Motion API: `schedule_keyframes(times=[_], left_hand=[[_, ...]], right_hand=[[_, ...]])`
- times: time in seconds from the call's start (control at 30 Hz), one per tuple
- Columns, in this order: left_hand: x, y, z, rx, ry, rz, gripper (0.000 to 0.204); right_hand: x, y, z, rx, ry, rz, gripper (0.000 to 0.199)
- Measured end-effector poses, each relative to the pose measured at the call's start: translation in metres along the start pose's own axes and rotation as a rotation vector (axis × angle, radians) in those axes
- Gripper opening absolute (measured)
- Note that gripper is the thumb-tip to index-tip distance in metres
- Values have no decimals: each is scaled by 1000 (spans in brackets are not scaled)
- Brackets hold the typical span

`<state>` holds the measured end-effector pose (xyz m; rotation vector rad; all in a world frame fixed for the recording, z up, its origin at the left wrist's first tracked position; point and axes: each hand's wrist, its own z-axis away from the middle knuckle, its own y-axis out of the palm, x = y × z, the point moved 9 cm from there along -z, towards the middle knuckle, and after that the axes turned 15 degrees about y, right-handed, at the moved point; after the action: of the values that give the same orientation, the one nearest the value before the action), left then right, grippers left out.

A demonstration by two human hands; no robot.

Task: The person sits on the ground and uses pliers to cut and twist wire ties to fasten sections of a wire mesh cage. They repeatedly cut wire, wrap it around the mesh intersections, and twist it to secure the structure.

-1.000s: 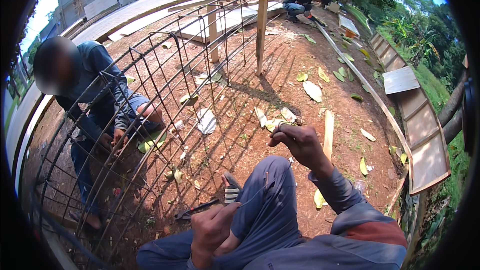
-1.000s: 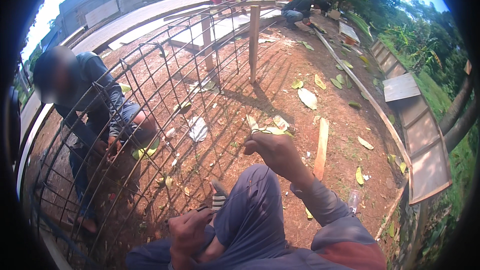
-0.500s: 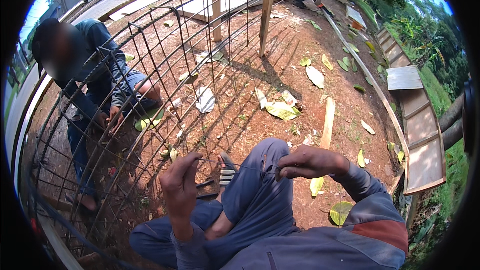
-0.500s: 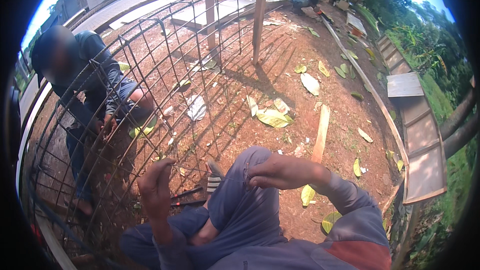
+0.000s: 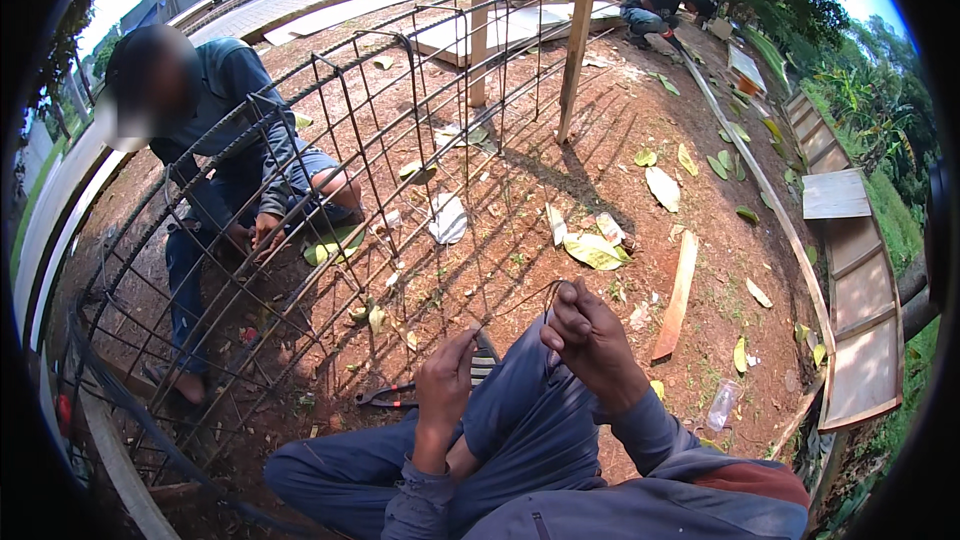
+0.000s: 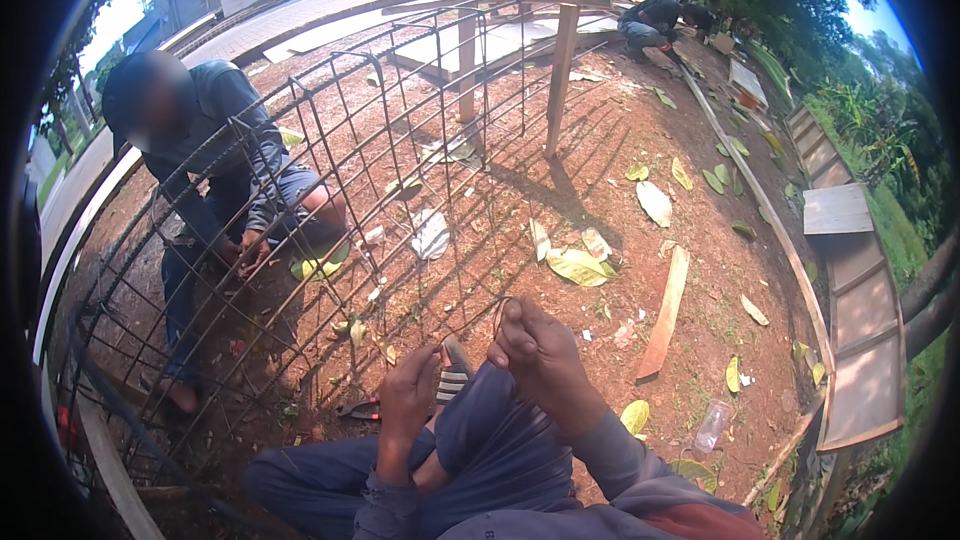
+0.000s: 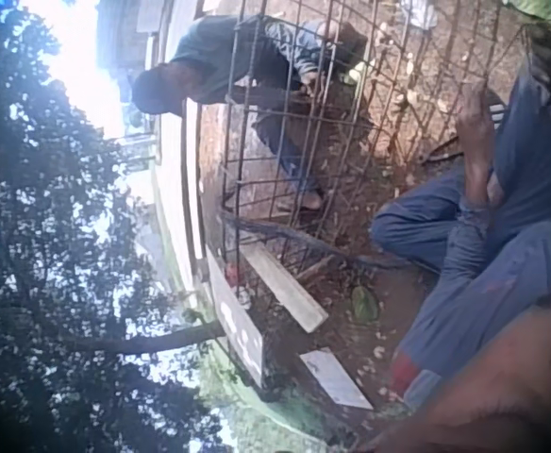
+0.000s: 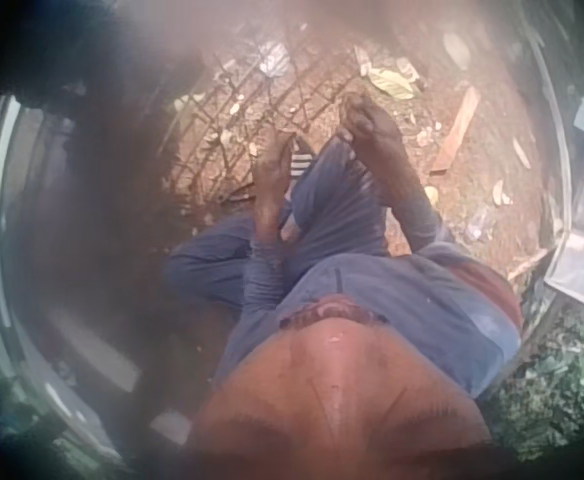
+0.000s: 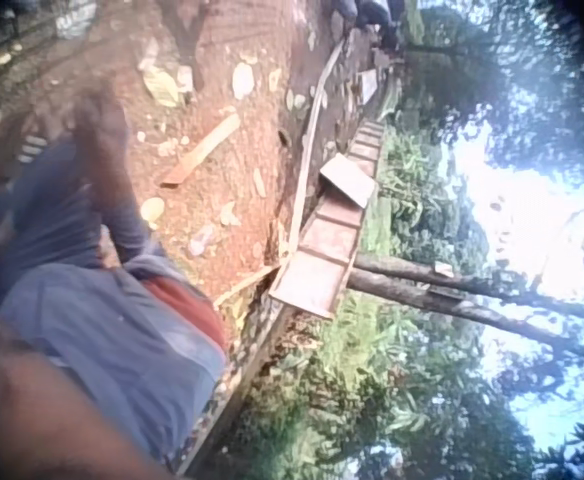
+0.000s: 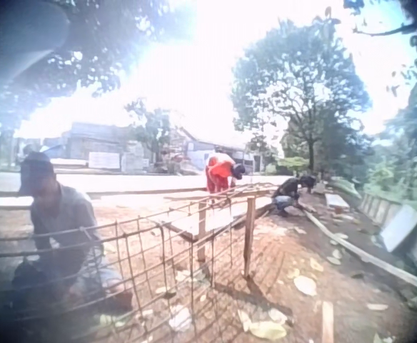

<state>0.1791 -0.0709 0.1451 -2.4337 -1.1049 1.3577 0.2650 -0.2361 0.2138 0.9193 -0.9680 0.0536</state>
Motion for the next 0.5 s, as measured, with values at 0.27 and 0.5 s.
schedule_keyframes(times=[0.27,0.5], left_hand=[[-22,34,71,214,-39,-126,37],[-57,17,42,318,91,-111,33]], right_hand=[[27,-42,-25,-297,-311,135,36],[44,-19,-17,-410,-487,726,35]])
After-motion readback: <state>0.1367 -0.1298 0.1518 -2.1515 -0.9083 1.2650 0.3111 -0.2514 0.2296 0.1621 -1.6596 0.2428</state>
